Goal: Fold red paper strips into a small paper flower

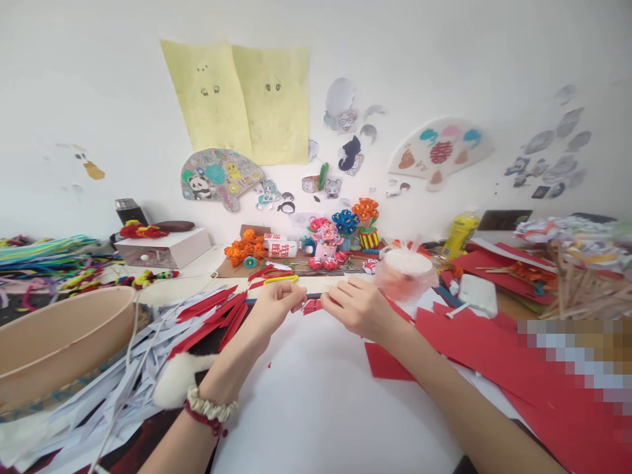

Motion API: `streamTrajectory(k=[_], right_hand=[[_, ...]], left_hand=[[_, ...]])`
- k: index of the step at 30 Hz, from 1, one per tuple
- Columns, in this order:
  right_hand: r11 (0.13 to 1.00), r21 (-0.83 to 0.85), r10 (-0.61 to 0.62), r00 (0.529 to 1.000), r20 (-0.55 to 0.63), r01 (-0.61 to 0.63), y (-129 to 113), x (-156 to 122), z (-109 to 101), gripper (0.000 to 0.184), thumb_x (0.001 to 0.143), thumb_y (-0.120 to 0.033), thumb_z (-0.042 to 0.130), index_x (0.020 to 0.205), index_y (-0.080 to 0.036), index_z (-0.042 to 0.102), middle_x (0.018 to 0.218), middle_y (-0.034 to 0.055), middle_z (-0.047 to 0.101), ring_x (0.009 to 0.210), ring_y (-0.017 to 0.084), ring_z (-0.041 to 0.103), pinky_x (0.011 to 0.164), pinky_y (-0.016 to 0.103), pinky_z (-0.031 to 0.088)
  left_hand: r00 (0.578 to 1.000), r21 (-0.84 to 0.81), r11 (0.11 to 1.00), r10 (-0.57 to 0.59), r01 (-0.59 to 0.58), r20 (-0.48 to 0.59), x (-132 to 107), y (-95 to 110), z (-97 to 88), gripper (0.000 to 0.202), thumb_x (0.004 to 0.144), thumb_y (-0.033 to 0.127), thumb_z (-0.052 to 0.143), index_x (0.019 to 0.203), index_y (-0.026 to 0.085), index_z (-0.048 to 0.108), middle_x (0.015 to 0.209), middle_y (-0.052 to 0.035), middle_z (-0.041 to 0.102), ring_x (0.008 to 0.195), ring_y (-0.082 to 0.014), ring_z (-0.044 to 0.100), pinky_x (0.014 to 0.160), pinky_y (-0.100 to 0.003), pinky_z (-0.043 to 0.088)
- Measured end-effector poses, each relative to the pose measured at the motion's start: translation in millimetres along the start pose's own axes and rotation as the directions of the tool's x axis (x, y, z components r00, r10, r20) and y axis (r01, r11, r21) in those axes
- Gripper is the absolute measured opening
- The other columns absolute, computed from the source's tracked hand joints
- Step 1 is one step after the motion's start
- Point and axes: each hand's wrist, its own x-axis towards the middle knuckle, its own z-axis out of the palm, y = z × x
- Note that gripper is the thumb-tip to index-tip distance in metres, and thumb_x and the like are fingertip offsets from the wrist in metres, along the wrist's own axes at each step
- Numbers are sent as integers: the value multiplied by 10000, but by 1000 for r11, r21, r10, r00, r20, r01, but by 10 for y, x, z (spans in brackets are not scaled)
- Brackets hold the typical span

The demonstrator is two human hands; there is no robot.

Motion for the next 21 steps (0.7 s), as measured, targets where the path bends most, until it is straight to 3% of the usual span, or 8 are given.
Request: streamTrajectory(k=[3,9,13,18,21], right_hand=[[1000,23,-2,1000,26,2,-19,2,11,262,895,-29,433,727,-153,591,640,14,530,592,139,400,594,292,260],[999,17,49,998,45,-50,-64,-11,43,280,892,-34,415,706,-148,590,618,20,509,587,149,391,593,307,242],[995,-19,95,994,48,-94,-86,-7,46,276,886,-27,398,729,-141,595,620,28,509,584,158,388,589,315,226],[985,-46,169,985,36,-167,-109,11,27,289,880,-24,381,706,-147,576,612,33,504,584,168,386,591,321,218],[968,-56,244,970,2,-243,-126,14,27,282,867,-21,386,694,-154,564,588,29,482,585,173,387,590,320,222]], left_hand=[[997,65,995,81,-80,-8,19,-40,15,355,728,453,577,550,163,474,524,48,384,506,-79,301,481,-223,221],[965,325,909,251,-262,76,-1,-46,-34,317,798,383,519,585,152,561,576,6,527,552,-106,415,504,-224,304],[956,408,865,275,-292,101,-26,1,-104,318,822,356,527,611,146,639,552,1,566,537,-105,445,494,-216,307],[956,341,893,259,-293,141,-9,-5,-180,407,832,405,551,546,133,652,557,-8,590,473,-72,356,462,-228,240],[956,240,932,235,-273,177,-6,-8,-203,414,834,451,553,623,127,702,615,-23,629,469,-64,320,451,-234,208]])
